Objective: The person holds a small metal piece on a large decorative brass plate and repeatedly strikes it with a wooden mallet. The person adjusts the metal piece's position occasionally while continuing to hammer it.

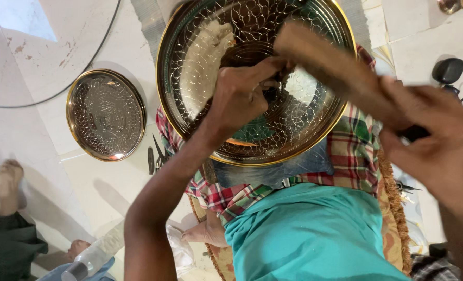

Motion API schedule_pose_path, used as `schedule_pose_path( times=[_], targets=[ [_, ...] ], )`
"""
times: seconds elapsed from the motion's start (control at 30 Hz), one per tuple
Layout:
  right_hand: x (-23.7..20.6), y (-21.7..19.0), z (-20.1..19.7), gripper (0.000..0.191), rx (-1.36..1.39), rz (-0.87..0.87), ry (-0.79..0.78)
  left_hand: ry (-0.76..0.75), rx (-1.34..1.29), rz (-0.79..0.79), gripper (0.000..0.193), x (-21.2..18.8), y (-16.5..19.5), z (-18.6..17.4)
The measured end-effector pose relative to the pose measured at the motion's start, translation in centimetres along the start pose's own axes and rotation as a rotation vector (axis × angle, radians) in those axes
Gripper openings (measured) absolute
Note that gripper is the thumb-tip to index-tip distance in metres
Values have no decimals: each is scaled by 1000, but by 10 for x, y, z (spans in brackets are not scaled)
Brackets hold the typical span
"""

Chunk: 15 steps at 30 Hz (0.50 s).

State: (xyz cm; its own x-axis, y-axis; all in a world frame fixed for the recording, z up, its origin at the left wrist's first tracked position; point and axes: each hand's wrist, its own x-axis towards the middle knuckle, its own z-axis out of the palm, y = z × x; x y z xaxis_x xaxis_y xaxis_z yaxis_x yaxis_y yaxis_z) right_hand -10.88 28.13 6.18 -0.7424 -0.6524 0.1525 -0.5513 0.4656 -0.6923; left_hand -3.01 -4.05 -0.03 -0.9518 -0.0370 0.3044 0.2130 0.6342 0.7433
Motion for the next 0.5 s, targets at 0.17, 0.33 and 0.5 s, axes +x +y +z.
schedule_pose_path(
  times=[0.17,0.33,0.5],
  targets=[
    [64,-13,-36,79,-87,-66,-269,209,24,-58,43,-14,15,10],
    [68,-27,-36,81,-109,36,-375,379,-192,-106,35,-18,21,18],
    [7,-31,19,73,505,215,-22,181,-170,-67,36,-10,13,8]
  ],
)
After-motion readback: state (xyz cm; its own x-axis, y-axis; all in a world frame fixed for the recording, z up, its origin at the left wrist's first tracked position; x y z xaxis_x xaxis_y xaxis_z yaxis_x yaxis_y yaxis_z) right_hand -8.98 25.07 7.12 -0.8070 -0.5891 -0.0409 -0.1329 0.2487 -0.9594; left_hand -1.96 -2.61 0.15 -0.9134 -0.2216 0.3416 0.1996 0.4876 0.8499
